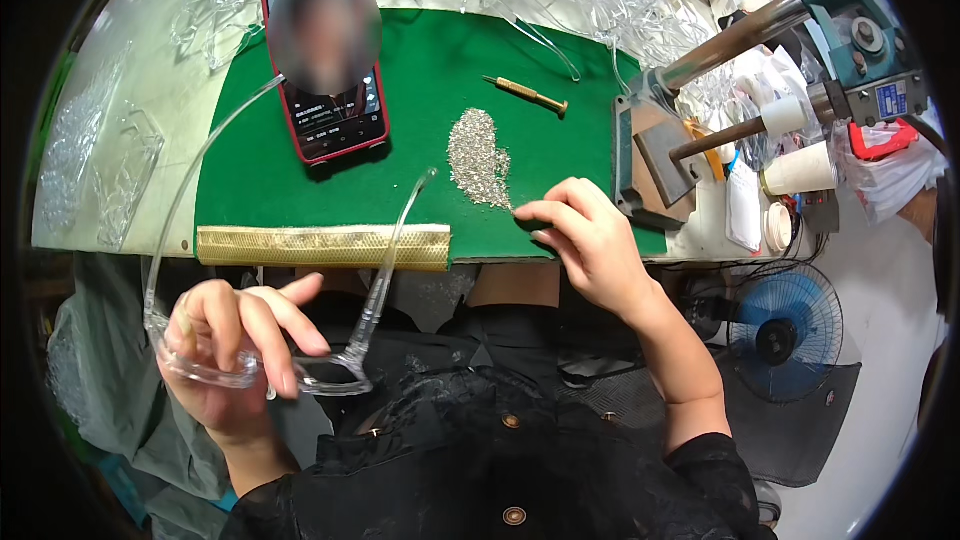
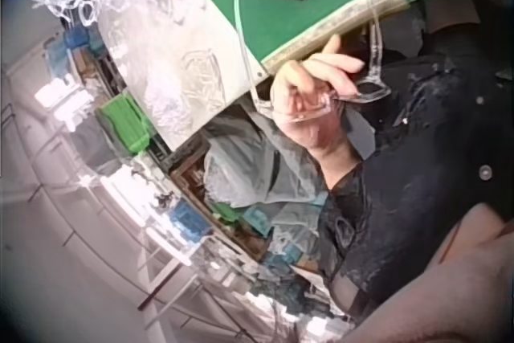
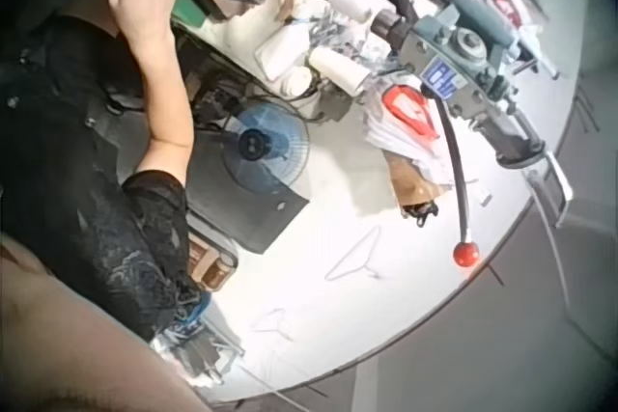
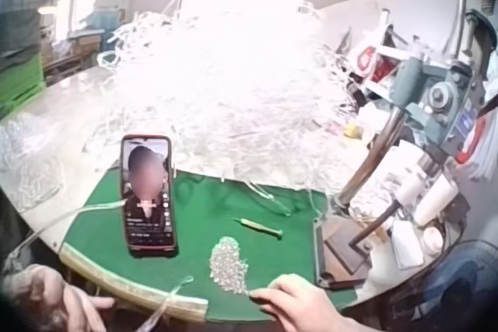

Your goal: The person assembles clear plastic eyeglass frames by hand, picking up small metal components and inserting them into the frame arms. The person repeatedly handles the frames, aligns parts, and secures components while a smartphone plays a video in the background.

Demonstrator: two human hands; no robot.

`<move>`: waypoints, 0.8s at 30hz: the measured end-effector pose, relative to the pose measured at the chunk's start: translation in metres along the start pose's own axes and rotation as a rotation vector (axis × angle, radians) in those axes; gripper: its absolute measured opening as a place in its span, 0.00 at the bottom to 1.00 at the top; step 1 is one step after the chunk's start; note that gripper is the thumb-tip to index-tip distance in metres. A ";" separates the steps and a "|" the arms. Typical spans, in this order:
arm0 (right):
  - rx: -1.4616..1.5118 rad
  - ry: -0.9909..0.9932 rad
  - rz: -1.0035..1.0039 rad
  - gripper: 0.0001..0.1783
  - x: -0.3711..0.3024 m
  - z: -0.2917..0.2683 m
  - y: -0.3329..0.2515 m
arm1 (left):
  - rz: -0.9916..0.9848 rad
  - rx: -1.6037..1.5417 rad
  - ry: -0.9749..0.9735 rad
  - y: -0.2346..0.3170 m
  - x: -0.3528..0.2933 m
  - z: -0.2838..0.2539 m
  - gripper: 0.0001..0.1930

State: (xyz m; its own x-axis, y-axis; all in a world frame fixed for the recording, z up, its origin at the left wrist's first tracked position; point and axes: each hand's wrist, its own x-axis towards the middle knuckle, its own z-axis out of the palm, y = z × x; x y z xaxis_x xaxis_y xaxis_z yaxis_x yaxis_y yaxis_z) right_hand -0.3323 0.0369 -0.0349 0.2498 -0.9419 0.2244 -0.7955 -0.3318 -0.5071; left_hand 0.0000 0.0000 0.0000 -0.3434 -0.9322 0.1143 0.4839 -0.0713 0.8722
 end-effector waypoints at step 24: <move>-0.082 0.222 0.035 0.07 -0.003 0.016 -0.013 | 0.471 0.697 -0.118 -0.025 0.017 0.035 0.09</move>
State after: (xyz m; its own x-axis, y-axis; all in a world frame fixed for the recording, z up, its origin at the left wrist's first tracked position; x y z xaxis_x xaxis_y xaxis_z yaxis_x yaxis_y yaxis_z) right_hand -0.3140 0.0428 -0.0425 0.1009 -0.9153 0.3899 -0.8462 -0.2850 -0.4502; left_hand -0.0459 -0.0016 -0.0029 -0.3309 -0.7639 0.5541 0.0044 0.5859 0.8104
